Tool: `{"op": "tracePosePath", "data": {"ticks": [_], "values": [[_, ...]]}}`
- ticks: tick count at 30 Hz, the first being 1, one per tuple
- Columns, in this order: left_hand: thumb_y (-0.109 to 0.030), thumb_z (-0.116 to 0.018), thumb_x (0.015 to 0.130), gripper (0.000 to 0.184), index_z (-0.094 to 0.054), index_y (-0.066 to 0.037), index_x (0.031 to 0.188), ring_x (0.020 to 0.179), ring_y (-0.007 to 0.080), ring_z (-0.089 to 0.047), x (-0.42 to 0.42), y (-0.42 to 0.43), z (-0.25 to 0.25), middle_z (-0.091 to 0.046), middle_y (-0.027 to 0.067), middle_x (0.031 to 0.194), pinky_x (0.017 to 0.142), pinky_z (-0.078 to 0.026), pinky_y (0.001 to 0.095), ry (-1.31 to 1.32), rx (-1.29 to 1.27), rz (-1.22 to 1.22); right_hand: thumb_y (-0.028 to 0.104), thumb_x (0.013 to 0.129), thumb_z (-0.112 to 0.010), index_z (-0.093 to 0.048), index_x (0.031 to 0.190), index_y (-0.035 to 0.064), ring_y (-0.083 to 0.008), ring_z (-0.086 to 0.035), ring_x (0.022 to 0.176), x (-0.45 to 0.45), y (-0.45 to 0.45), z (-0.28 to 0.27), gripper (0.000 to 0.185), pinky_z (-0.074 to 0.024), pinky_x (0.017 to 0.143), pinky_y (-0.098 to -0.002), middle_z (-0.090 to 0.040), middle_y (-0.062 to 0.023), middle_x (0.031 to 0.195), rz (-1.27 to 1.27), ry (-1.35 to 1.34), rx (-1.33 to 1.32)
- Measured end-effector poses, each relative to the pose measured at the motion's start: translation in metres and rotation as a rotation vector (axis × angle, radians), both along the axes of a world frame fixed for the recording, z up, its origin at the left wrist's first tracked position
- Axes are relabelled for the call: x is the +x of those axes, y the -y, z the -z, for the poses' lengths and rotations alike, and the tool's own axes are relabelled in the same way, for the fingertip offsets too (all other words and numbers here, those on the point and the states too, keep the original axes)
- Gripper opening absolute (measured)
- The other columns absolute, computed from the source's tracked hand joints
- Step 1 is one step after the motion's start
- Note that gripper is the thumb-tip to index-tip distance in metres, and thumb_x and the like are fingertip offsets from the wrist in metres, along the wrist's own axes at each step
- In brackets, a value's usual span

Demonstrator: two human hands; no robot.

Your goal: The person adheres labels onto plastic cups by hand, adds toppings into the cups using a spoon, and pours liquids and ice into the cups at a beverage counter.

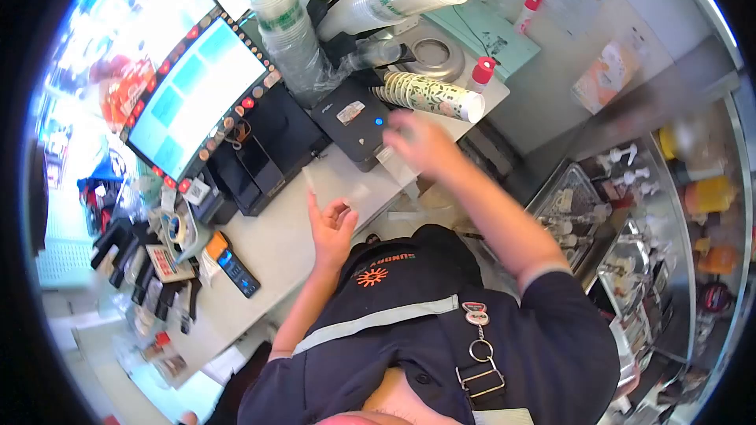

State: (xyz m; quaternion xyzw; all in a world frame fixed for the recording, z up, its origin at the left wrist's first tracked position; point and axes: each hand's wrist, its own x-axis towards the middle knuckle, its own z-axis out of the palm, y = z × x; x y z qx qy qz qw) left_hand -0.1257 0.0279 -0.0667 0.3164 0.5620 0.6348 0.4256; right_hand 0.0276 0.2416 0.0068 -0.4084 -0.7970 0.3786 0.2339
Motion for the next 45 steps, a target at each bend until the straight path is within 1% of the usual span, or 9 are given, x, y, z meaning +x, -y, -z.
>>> {"op": "tracePosePath", "data": {"ticks": [4,10,15,18,19,23,26,33,45], "values": [[0.004,-0.057,0.093,0.102,0.019,-0.022,0.156,0.115,0.0297,-0.062,-0.055,0.02,-0.016,-0.035,0.0216,0.149,0.094,-0.051,0.0371,0.055,0.045,-0.015,0.043,0.082,-0.072,-0.056,0.133,0.008,-0.0357,-0.059,0.117,-0.09,-0.133,0.028,0.064,-0.0357,0.104,-0.0588,-0.065,-0.017,0.123,0.347,0.167,0.687],[0.002,-0.057,0.093,0.102,0.018,-0.026,0.156,0.116,0.0377,-0.061,-0.103,0.039,-0.006,-0.028,0.0218,0.153,0.096,-0.052,0.0467,0.074,0.101,-0.114,0.052,0.074,-0.074,-0.07,0.112,0.0102,-0.0333,-0.066,0.105,-0.103,-0.154,0.009,0.057,-0.0188,0.108,-0.0724,-0.072,-0.015,0.103,0.286,0.569,0.474],[-0.02,-0.059,0.096,0.094,0.012,-0.03,0.157,0.127,0.0436,-0.051,-0.111,0.014,-0.027,-0.029,0.0112,0.155,0.102,-0.045,0.0581,0.155,0.152,-0.103,0.033,0.076,-0.077,-0.056,0.112,0.005,-0.0292,-0.066,0.096,-0.032,-0.035,-0.005,0.05,-0.0474,0.091,-0.0469,-0.064,-0.0121,0.103,0.627,-0.386,0.447],[-0.027,-0.062,0.095,0.096,0.011,-0.032,0.157,0.132,0.0434,-0.045,-0.097,-0.028,-0.043,-0.029,0.0126,0.155,0.103,-0.044,0.058,0.278,0.179,-0.038,0.017,0.081,-0.08,-0.046,0.113,0.0076,-0.0089,-0.058,0.085,-0.025,0.076,0.007,0.048,-0.0507,0.072,-0.0298,-0.057,-0.001,0.093,0.349,-0.96,-0.396],[-0.033,-0.061,0.096,0.093,0.01,-0.033,0.157,0.132,0.0443,-0.046,-0.091,-0.042,-0.041,-0.028,0.014,0.156,0.106,-0.04,0.0591,0.361,0.329,0.165,0.018,0.08,-0.081,-0.046,0.111,0.0076,-0.0105,-0.058,0.074,-0.038,0.099,0.047,0.048,-0.0514,0.068,-0.0314,-0.056,-0.0014,0.089,0.332,-0.785,-0.014],[-0.049,-0.079,0.079,0.119,0.007,-0.024,0.158,0.122,0.0452,-0.055,-0.083,-0.067,-0.073,-0.032,0.0204,0.153,0.098,-0.049,0.0555,0.276,0.131,0.684,0.026,0.08,-0.08,-0.048,0.11,0.0073,-0.0196,-0.06,0.093,-0.021,0.184,0.009,0.048,-0.0492,0.077,-0.0329,-0.058,-0.0103,0.101,-0.128,-0.432,-0.472],[-0.042,-0.085,0.069,0.131,0.01,-0.023,0.157,0.109,0.045,-0.062,-0.081,-0.06,-0.085,-0.033,0.0214,0.152,0.082,-0.058,0.0525,0.346,0.013,0.962,0.035,0.077,-0.082,-0.055,0.11,0.0089,-0.0276,-0.059,0.11,0.016,0.187,-0.017,0.05,-0.0432,0.09,-0.041,-0.061,-0.0132,0.116,0.005,-0.236,0.134],[-0.039,-0.085,0.072,0.137,0.022,-0.024,0.156,0.121,0.0437,-0.055,-0.056,-0.038,-0.061,-0.016,0.0281,0.157,0.092,-0.052,0.0478,0.536,-0.164,1.185,0.023,0.087,-0.073,-0.073,0.098,0.0159,-0.0154,-0.065,0.095,0.053,0.189,-0.045,0.014,-0.0361,0.098,-0.0439,-0.071,0.0054,0.092,-0.466,-0.101,0.152],[-0.052,-0.087,0.064,0.128,-0.015,0.004,0.154,0.12,0.0367,-0.059,-0.066,-0.042,-0.086,-0.028,0.0262,0.154,0.1,-0.048,0.0429,0.412,-0.361,1.45,0.014,0.086,-0.071,-0.07,0.085,0.0092,-0.0194,-0.064,0.072,-0.002,0.112,-0.128,0.005,-0.0434,0.082,-0.0391,-0.069,-0.0024,0.076,-0.441,-0.034,0.225]]}}
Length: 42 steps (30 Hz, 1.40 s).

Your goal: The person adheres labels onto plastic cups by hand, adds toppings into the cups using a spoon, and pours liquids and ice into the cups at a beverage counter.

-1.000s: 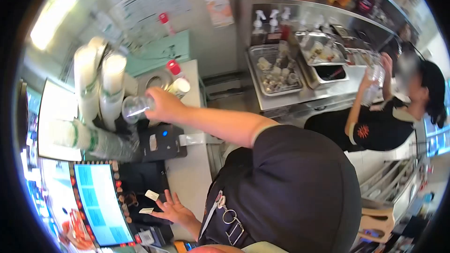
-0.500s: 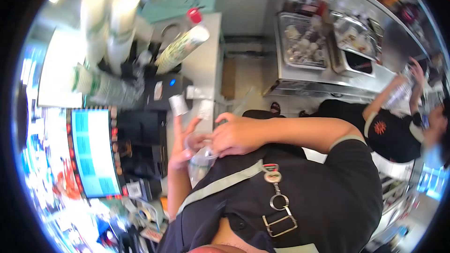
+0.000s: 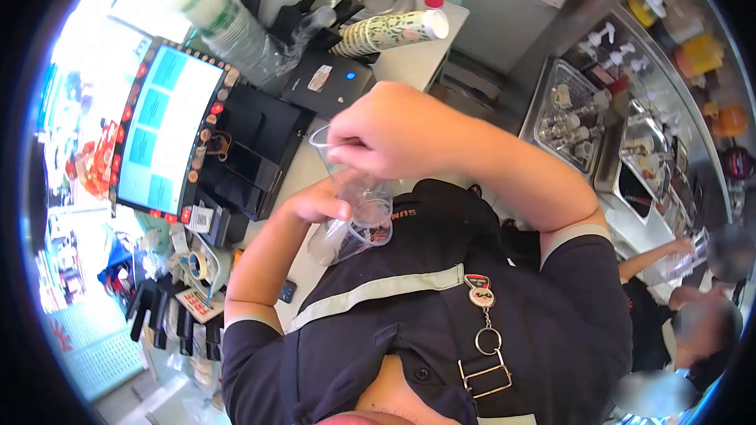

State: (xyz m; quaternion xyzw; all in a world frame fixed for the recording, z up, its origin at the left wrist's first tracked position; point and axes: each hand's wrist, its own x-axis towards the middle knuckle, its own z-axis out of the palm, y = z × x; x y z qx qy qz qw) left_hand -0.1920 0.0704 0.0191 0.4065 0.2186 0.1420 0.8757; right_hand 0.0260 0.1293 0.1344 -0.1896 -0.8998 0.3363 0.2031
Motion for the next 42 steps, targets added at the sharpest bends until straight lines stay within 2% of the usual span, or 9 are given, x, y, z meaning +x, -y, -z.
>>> {"op": "tracePosePath", "data": {"ticks": [4,7,11,15,17,20,27,37,42], "values": [[-0.054,-0.086,0.068,0.124,-0.016,0.0,0.156,0.116,0.042,-0.06,-0.014,0.007,0.027,-0.021,0.0295,0.156,0.095,-0.052,0.045,0.075,0.03,0.061,0.012,0.085,-0.071,-0.072,0.084,0.0065,-0.0213,-0.066,0.082,-0.036,-0.005,-0.002,0.006,-0.0467,0.079,-0.0392,-0.069,-0.0024,0.079,0.043,0.148,-0.175],[-0.036,-0.089,0.069,0.125,-0.007,0.002,0.156,0.112,0.0472,-0.062,-0.008,0.024,0.034,-0.018,0.0332,0.157,0.088,-0.056,0.048,0.639,-0.104,-0.1,0.008,0.083,-0.074,-0.076,0.093,0.0058,-0.0287,-0.051,0.126,-0.03,-0.042,0.016,0.011,-0.0423,0.102,-0.0405,-0.061,-0.0108,0.127,-0.423,-0.276,-0.512],[-0.032,-0.091,0.066,0.128,-0.006,0.0,0.157,0.107,0.0491,-0.063,-0.005,0.024,0.026,-0.015,0.032,0.158,0.083,-0.057,0.0519,0.673,-0.082,-0.014,0.007,0.082,-0.076,-0.077,0.093,0.0044,-0.0298,-0.041,0.138,-0.035,-0.06,0.034,0.011,-0.0365,0.109,-0.0406,-0.042,-0.0197,0.15,-0.503,-0.283,-0.559],[-0.034,-0.09,0.066,0.127,-0.006,-0.003,0.158,0.106,0.048,-0.064,-0.005,0.025,0.029,-0.017,0.0301,0.158,0.082,-0.058,0.0508,0.635,-0.097,-0.051,0.019,0.083,-0.077,-0.073,0.109,0.0066,-0.0305,-0.041,0.14,-0.032,-0.067,0.034,0.029,-0.0351,0.111,-0.043,-0.043,-0.018,0.151,-0.373,-0.185,-0.512],[-0.044,-0.083,0.076,0.105,-0.021,-0.023,0.158,0.109,0.0516,-0.061,-0.008,0.025,0.03,-0.009,0.0338,0.158,0.084,-0.057,0.0532,0.625,-0.076,-0.096,0.024,0.081,-0.079,-0.071,0.113,0.0072,-0.0306,-0.041,0.14,-0.013,-0.065,0.034,0.037,-0.0339,0.112,-0.0436,-0.044,-0.0174,0.15,-0.23,-0.13,-0.438],[-0.048,-0.082,0.074,0.104,-0.024,-0.027,0.157,0.109,0.0519,-0.061,-0.014,0.022,0.037,-0.011,0.0337,0.158,0.084,-0.057,0.0548,0.621,-0.027,-0.154,0.033,0.076,-0.081,-0.069,0.113,0.0067,-0.0312,-0.042,0.138,0.013,-0.051,0.038,0.047,-0.0312,0.114,-0.0439,-0.047,-0.016,0.148,-0.021,-0.001,-0.438],[-0.054,-0.078,0.073,0.113,-0.014,-0.02,0.159,0.105,0.051,-0.064,-0.015,0.022,0.037,-0.013,0.035,0.157,0.085,-0.058,0.051,0.598,-0.035,-0.198,0.008,0.083,-0.07,-0.068,0.088,-0.0011,-0.0239,-0.054,0.124,0.015,-0.019,0.057,0.011,-0.0396,0.105,-0.0384,-0.06,-0.0127,0.132,0.078,-0.035,-0.469],[-0.049,-0.079,0.069,0.128,0.004,-0.013,0.159,0.101,0.0469,-0.067,-0.016,0.038,0.034,-0.016,0.0297,0.158,0.082,-0.06,0.0506,0.428,-0.091,-0.35,0.008,0.084,-0.072,-0.07,0.088,-0.0017,-0.0162,-0.059,0.104,0.014,-0.008,0.085,0.011,-0.0441,0.095,-0.0335,-0.062,-0.0096,0.122,0.258,-0.132,-0.727],[-0.052,-0.071,0.082,0.084,-0.035,-0.007,0.144,0.096,0.0404,-0.07,-0.028,0.041,0.045,-0.045,0.0221,0.141,0.076,-0.06,0.0422,-0.041,-0.042,-0.793,0.003,0.088,-0.067,-0.069,0.09,-0.005,-0.0156,-0.059,0.106,0.014,-0.003,0.078,0.008,-0.0469,0.095,-0.031,-0.06,-0.0109,0.124,0.347,-0.454,-0.923]]}}
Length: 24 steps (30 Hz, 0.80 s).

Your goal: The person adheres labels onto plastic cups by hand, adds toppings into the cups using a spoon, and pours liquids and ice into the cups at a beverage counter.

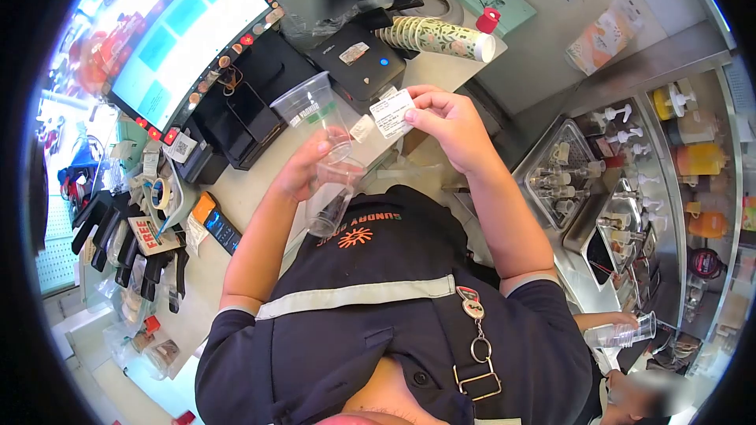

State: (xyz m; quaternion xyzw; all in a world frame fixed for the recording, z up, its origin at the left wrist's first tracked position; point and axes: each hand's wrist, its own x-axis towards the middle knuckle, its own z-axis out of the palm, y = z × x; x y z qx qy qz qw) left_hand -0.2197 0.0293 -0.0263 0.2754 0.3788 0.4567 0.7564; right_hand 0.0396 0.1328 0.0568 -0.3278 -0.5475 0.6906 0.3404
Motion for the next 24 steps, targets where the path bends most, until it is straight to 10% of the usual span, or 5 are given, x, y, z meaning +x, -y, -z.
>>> {"op": "tracePosePath", "data": {"ticks": [1,9,24], "values": [[-0.047,-0.067,0.089,0.061,-0.046,-0.006,0.128,0.095,0.0344,-0.07,0.001,-0.001,0.0,-0.055,0.0169,0.127,0.075,-0.059,0.0378,-0.097,-0.014,-0.047,0.003,0.089,-0.067,-0.068,0.092,-0.0039,-0.016,-0.059,0.109,-0.003,0.004,0.0,0.008,-0.0468,0.096,-0.0317,-0.058,-0.011,0.126,-0.019,-0.034,-0.013],[-0.035,-0.079,0.084,0.069,-0.047,0.006,0.129,0.086,0.0169,-0.067,0.033,-0.016,-0.001,-0.064,0.0143,0.114,0.069,-0.056,0.0304,-0.333,0.084,-0.215,0.007,0.087,-0.071,-0.062,0.107,0.0024,-0.016,-0.055,0.114,-0.067,0.04,0.025,0.022,-0.0455,0.098,-0.0336,-0.051,-0.0073,0.133,0.0,-0.196,0.116],[-0.031,-0.082,0.078,0.066,-0.053,0.005,0.125,0.108,0.0216,-0.064,0.044,-0.012,-0.01,-0.064,0.0164,0.12,0.088,-0.052,0.0337,-0.706,0.203,-0.395,0.013,0.082,-0.077,-0.068,0.094,0.005,-0.0111,-0.055,0.105,-0.093,0.032,0.024,0.017,-0.0427,0.091,-0.0299,-0.052,-0.0044,0.125,0.192,0.096,0.345]]}}
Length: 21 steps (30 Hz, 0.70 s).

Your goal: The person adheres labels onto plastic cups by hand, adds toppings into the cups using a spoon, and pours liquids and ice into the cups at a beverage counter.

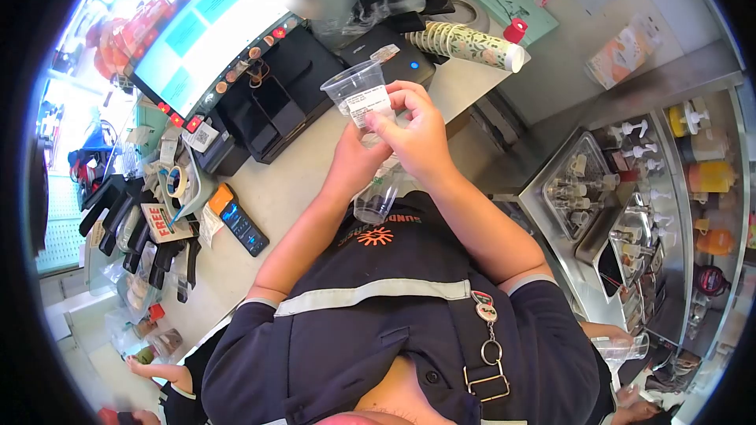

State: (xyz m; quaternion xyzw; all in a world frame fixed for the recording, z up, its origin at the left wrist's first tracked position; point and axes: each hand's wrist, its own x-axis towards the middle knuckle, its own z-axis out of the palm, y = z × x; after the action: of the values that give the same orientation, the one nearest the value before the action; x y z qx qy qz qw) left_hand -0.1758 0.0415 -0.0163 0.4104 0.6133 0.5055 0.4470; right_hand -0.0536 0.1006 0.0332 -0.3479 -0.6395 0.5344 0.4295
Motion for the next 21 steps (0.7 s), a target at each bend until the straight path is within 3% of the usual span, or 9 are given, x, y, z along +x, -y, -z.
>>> {"op": "tracePosePath", "data": {"ticks": [10,12,16,19,21], "values": [[-0.03,-0.082,0.077,0.068,-0.05,0.003,0.127,0.11,0.0257,-0.063,0.002,0.003,-0.007,-0.063,0.0172,0.117,0.091,-0.05,0.0357,-0.119,0.02,-0.056,0.017,0.08,-0.08,-0.069,0.088,0.0065,-0.012,-0.055,0.105,-0.012,-0.002,-0.001,0.017,-0.0392,0.092,-0.032,-0.055,-0.0033,0.123,0.084,0.135,0.051],[-0.03,-0.081,0.077,0.066,-0.05,0.003,0.125,0.108,0.0265,-0.063,0.003,0.002,0.0,-0.063,0.0186,0.116,0.09,-0.049,0.0357,-0.127,0.024,-0.092,0.011,0.077,-0.08,-0.067,0.1,-0.0012,-0.0149,-0.059,0.098,-0.016,-0.002,0.005,0.029,-0.0458,0.089,-0.0312,-0.056,-0.0078,0.114,0.093,0.008,-0.039],[-0.031,-0.081,0.077,0.064,-0.05,0.003,0.122,0.106,0.0264,-0.063,0.006,0.003,-0.002,-0.063,0.0195,0.114,0.089,-0.049,0.0358,-0.151,0.069,-0.148,0.008,0.079,-0.08,-0.062,0.114,-0.0027,-0.0126,-0.06,0.091,-0.023,0.004,0.011,0.041,-0.0491,0.084,-0.0298,-0.058,-0.0063,0.108,0.148,0.067,0.1],[-0.03,-0.081,0.078,0.061,-0.05,0.003,0.119,0.104,0.0264,-0.063,0.005,0.002,-0.005,-0.063,0.019,0.112,0.089,-0.049,0.0364,-0.168,0.119,-0.151,0.007,0.08,-0.079,-0.056,0.126,-0.0019,-0.0119,-0.06,0.09,-0.022,-0.003,0.003,0.053,-0.0501,0.081,-0.0276,-0.061,-0.0056,0.101,0.117,-0.283,-0.183],[-0.027,-0.08,0.079,0.059,-0.048,0.002,0.119,0.104,0.0267,-0.063,0.004,0.001,-0.001,-0.059,0.0199,0.119,0.09,-0.049,0.0349,-0.136,0.144,-0.11,0.007,0.082,-0.077,-0.056,0.127,-0.0026,-0.0123,-0.06,0.089,-0.006,-0.021,0.003,0.051,-0.05,0.083,-0.027,-0.062,-0.0059,0.1,0.085,-0.313,-0.342]]}}
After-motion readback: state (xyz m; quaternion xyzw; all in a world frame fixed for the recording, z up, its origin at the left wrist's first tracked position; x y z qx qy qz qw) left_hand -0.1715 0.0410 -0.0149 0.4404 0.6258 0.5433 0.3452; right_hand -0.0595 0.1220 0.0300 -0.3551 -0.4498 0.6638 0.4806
